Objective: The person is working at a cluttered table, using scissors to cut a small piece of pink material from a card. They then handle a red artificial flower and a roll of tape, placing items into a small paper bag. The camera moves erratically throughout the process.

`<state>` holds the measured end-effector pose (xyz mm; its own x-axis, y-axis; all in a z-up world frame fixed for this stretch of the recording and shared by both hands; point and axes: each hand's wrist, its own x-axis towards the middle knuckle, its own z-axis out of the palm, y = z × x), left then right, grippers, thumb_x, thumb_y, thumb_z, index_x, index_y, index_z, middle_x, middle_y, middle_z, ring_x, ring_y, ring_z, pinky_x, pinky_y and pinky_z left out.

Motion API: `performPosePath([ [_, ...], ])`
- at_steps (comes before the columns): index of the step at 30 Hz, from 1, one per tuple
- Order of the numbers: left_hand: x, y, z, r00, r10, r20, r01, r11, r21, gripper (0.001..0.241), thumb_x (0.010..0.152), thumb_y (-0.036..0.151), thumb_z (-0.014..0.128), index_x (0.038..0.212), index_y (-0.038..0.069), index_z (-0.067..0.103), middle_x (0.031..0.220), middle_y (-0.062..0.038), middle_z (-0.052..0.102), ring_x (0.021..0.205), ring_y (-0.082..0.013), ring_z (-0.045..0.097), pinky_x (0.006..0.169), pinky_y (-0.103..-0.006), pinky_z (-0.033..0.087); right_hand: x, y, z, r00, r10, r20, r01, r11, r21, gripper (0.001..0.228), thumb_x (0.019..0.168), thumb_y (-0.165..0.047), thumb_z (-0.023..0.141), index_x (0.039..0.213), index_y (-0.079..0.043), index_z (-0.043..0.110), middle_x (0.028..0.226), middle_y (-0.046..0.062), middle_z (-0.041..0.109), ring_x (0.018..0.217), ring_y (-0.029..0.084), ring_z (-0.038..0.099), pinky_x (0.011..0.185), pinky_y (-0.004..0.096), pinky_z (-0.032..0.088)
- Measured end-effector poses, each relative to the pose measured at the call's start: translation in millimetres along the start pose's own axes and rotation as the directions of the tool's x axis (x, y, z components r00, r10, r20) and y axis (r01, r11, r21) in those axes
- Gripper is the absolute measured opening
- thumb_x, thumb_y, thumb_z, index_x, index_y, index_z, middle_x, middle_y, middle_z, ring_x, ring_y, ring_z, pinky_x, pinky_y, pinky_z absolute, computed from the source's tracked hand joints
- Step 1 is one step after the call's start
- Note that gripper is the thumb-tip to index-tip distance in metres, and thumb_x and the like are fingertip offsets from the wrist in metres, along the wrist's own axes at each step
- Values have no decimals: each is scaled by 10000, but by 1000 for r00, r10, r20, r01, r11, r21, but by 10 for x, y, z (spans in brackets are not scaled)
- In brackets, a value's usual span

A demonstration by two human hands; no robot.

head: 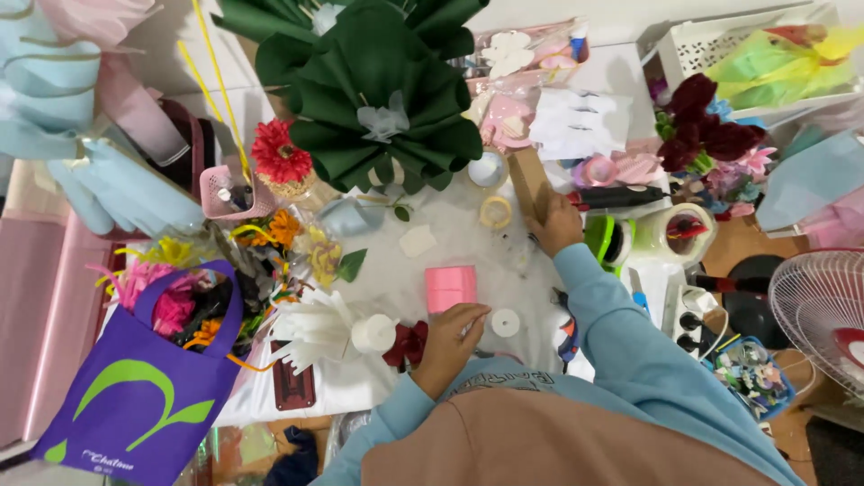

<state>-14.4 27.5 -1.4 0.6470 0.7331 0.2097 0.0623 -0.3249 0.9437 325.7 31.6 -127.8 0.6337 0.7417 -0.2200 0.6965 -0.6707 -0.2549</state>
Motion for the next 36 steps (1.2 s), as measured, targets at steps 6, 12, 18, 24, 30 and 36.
performPosePath([
  [6, -197, -83, -70, 997, -69, -41, 69, 998, -11, 149, 964, 94, 706, 1068, 108, 811, 994, -76, 787, 864, -234, 751, 778, -357, 594, -27, -11, -66, 994, 47, -102, -54, 996, -67, 955, 832, -533, 760, 1574, -131, 312, 1301, 168, 594, 1198, 406, 595, 993, 563, 534],
  [12, -269, -95, -159, 997, -55, -56, 55, 998, -2, 144, 957, 85, 700, 1055, 102, 804, 999, -107, 784, 880, -300, 745, 804, -405, 592, -28, 50, -173, 996, 84, 27, -88, 962, 260, 989, 808, -376, 840, 1596, -143, 292, 1329, 135, 574, 1265, 338, 571, 1087, 477, 477],
  [18, -309, -66, -111, 995, -22, -97, 21, 1000, -15, 144, 944, 64, 710, 1046, 94, 807, 1002, -114, 785, 900, -316, 746, 820, -412, 588, -6, 170, -83, 970, 82, -230, 71, 805, 589, 931, 679, -84, 835, 1518, -2, 440, 1230, 283, 602, 1159, 461, 637, 983, 502, 563],
  [24, -352, -21, -247, 996, -63, -56, 62, 998, -18, 153, 989, 87, 681, 1084, 79, 801, 1047, -117, 781, 941, -303, 748, 847, -395, 591, -447, -118, -890, 933, -48, -356, 269, 750, 604, 786, 725, 76, 782, 1446, 50, 472, 1249, 299, 448, 1197, 517, 552, 1046, 529, 491],
  [30, -396, -101, -265, 996, -71, -54, 71, 998, -1, 176, 962, 79, 689, 1102, 95, 794, 1052, -124, 776, 979, -322, 743, 855, -418, 593, -199, -83, -937, 961, -159, -228, 223, 931, 290, 700, 722, -156, 834, 1377, -44, 614, 1273, 186, 519, 1192, 429, 614, 981, 494, 560],
  [36, -475, -69, -327, 995, -42, -87, 40, 999, -21, 159, 976, 78, 691, 1101, 89, 789, 1071, -139, 771, 987, -343, 739, 866, -431, 592, 75, -95, -115, 814, -310, -491, 315, 946, -76, 680, 781, -358, 867, 1369, -87, 659, 1355, 235, 566, 1270, 419, 584, 1055, 484, 500],
])
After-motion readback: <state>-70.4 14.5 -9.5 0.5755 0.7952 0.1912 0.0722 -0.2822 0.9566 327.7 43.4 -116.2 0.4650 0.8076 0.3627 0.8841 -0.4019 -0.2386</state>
